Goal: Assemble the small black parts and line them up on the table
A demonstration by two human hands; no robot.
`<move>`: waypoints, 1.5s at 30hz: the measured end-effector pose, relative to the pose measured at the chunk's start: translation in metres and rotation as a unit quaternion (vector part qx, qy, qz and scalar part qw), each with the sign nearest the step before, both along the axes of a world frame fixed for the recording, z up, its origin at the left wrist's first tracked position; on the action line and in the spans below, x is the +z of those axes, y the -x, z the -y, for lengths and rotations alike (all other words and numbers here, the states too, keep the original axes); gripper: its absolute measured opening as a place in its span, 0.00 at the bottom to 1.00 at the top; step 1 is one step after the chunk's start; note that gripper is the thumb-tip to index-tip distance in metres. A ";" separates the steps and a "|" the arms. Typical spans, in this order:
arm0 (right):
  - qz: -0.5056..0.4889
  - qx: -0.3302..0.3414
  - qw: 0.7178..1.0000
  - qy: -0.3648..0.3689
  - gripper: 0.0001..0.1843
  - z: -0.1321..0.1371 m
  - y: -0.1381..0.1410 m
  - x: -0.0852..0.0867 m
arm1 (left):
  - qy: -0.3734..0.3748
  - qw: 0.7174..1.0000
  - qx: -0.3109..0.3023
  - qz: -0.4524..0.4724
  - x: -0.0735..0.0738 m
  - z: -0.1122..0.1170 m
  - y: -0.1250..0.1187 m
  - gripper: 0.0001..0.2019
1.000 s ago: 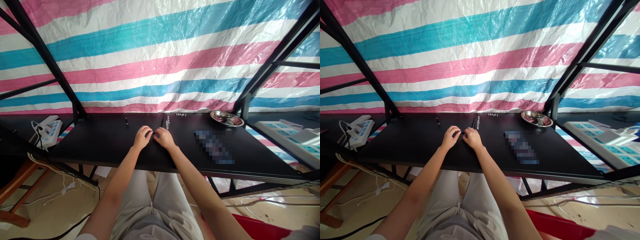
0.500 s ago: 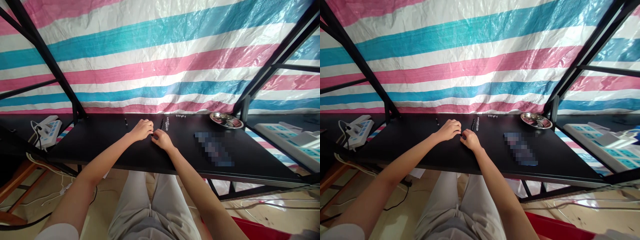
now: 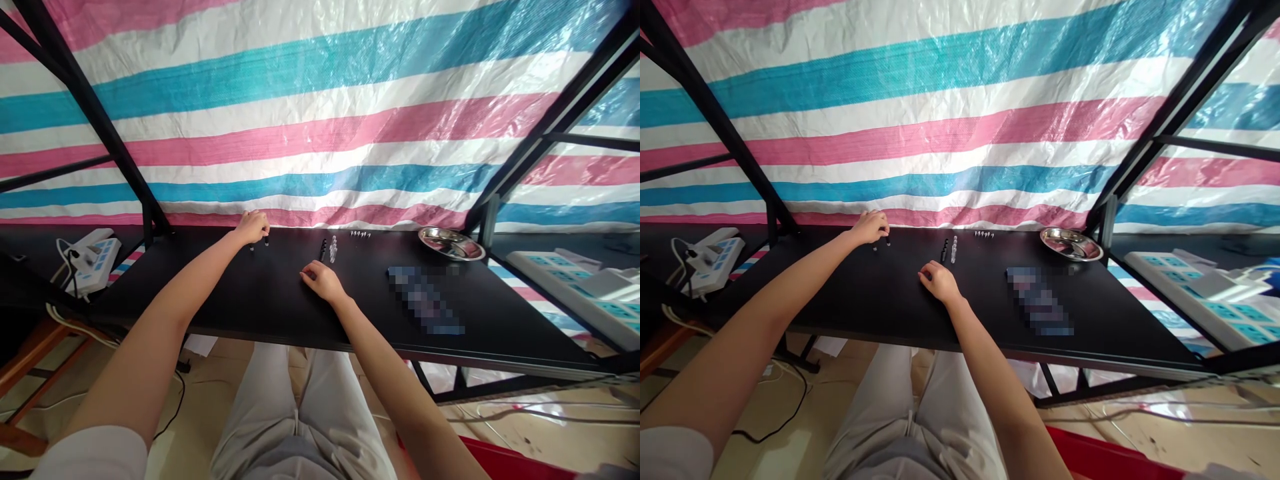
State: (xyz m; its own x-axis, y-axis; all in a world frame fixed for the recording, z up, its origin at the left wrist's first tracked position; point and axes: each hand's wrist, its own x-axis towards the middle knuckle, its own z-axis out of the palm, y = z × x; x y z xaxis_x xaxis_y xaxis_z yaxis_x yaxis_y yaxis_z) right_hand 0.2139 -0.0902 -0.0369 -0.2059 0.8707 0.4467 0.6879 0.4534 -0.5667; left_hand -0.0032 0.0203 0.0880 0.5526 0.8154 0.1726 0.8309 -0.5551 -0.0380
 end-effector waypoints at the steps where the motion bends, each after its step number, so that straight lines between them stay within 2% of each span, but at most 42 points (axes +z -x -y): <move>1: 0.002 -0.001 1.000 0.002 0.07 0.000 0.000 0.000 | 0.000 1.000 0.015 0.004 -0.002 -0.002 0.003 0.04; 5: 0.013 -0.003 1.000 0.004 0.07 0.000 0.000 -0.001 | -0.002 0.999 0.050 0.013 -0.014 -0.007 0.012 0.04; 10: 0.020 -0.002 1.000 0.007 0.08 0.000 0.000 0.000 | 0.004 0.998 0.064 0.021 -0.023 -0.012 0.016 0.04; 30: 0.014 0.002 1.000 0.004 0.08 -0.003 -0.002 -0.003 | 0.009 0.993 0.116 -0.002 -0.027 -0.014 0.023 0.05; 35: 0.000 -0.010 1.000 -0.008 0.08 0.001 -0.001 0.002 | 0.010 0.992 0.122 -0.008 -0.027 -0.013 0.023 0.04; 38: -0.031 -0.062 0.996 -0.059 0.10 0.006 -0.003 0.011 | 0.005 0.992 0.124 -0.010 -0.026 -0.013 0.023 0.04; 40: -0.060 -0.135 0.985 -0.093 0.11 0.008 -0.007 0.016 | -0.013 0.994 0.112 0.004 -0.024 -0.011 0.019 0.06; 43: -0.097 -0.263 0.954 -0.107 0.11 0.005 -0.018 0.017 | -0.066 0.996 0.053 0.041 -0.023 0.000 0.005 0.10; 45: -0.105 -0.319 0.938 -0.087 0.09 0.000 -0.027 0.013 | -0.084 0.995 -0.010 0.053 -0.025 0.013 -0.012 0.13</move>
